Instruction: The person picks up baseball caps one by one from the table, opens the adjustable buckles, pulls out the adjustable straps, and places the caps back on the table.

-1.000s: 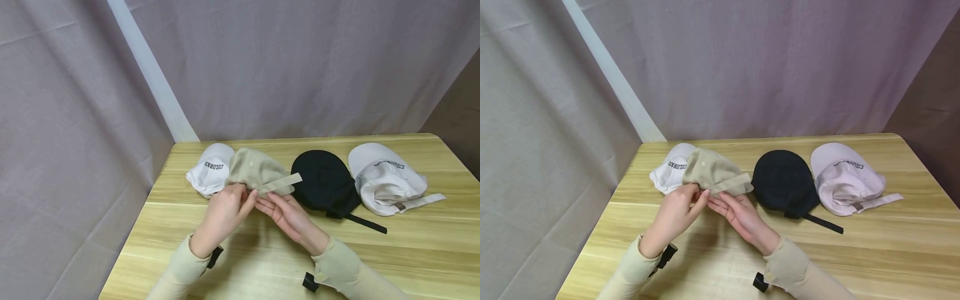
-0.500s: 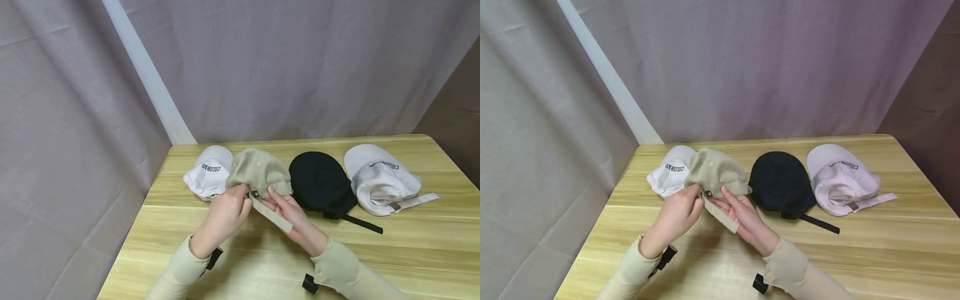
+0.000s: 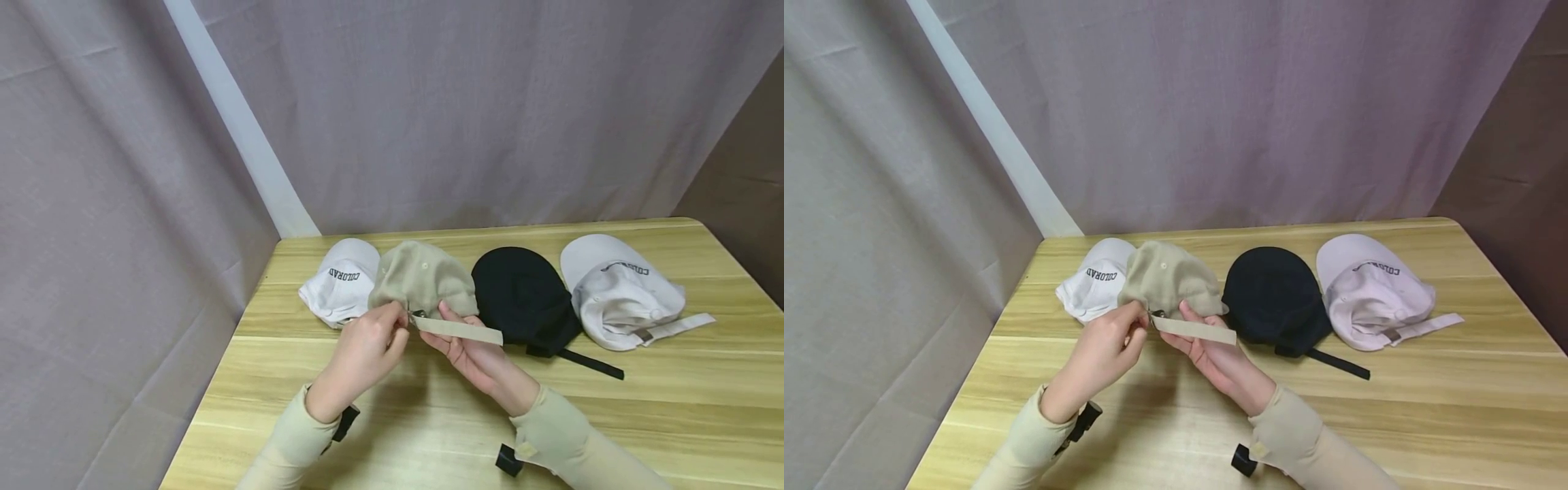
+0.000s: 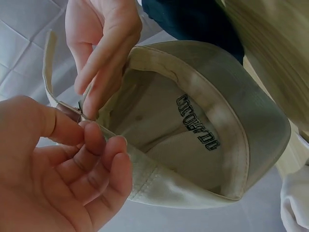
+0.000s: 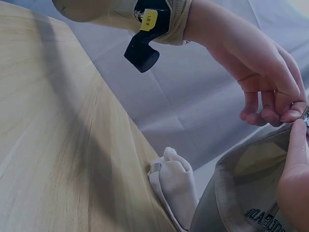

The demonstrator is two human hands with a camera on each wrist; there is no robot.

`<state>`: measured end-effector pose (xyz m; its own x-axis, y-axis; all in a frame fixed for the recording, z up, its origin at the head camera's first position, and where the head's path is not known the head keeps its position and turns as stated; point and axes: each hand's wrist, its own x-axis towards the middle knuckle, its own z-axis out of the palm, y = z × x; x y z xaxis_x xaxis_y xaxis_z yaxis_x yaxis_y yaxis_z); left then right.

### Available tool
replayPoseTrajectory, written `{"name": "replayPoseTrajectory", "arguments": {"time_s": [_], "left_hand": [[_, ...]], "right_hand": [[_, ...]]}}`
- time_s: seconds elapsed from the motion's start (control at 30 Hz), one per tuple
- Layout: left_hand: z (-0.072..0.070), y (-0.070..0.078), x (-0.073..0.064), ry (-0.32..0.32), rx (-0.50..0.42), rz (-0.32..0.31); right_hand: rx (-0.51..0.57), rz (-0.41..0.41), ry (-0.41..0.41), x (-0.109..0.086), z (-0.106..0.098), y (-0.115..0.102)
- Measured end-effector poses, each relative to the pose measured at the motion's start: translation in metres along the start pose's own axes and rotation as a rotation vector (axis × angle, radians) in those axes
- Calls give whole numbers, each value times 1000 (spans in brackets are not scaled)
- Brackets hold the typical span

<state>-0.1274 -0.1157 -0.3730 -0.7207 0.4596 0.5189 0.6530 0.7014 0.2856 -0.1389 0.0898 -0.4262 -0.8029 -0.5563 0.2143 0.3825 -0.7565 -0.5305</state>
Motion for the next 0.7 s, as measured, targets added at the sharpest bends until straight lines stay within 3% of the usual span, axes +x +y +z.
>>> {"name": "replayPoseTrajectory", "arguments": {"time_s": [0.2,0.47,0.7], "left_hand": [[2,-3,-3,55,102,103],[13,-7,-3,214,375,232],[15,-4,-1,273,409,294]], "right_hand": [[-41,-57,2,1,1,2],[-67,-108,-51,-1,0,6],[-132,-143,-40,-2,2,7]]}}
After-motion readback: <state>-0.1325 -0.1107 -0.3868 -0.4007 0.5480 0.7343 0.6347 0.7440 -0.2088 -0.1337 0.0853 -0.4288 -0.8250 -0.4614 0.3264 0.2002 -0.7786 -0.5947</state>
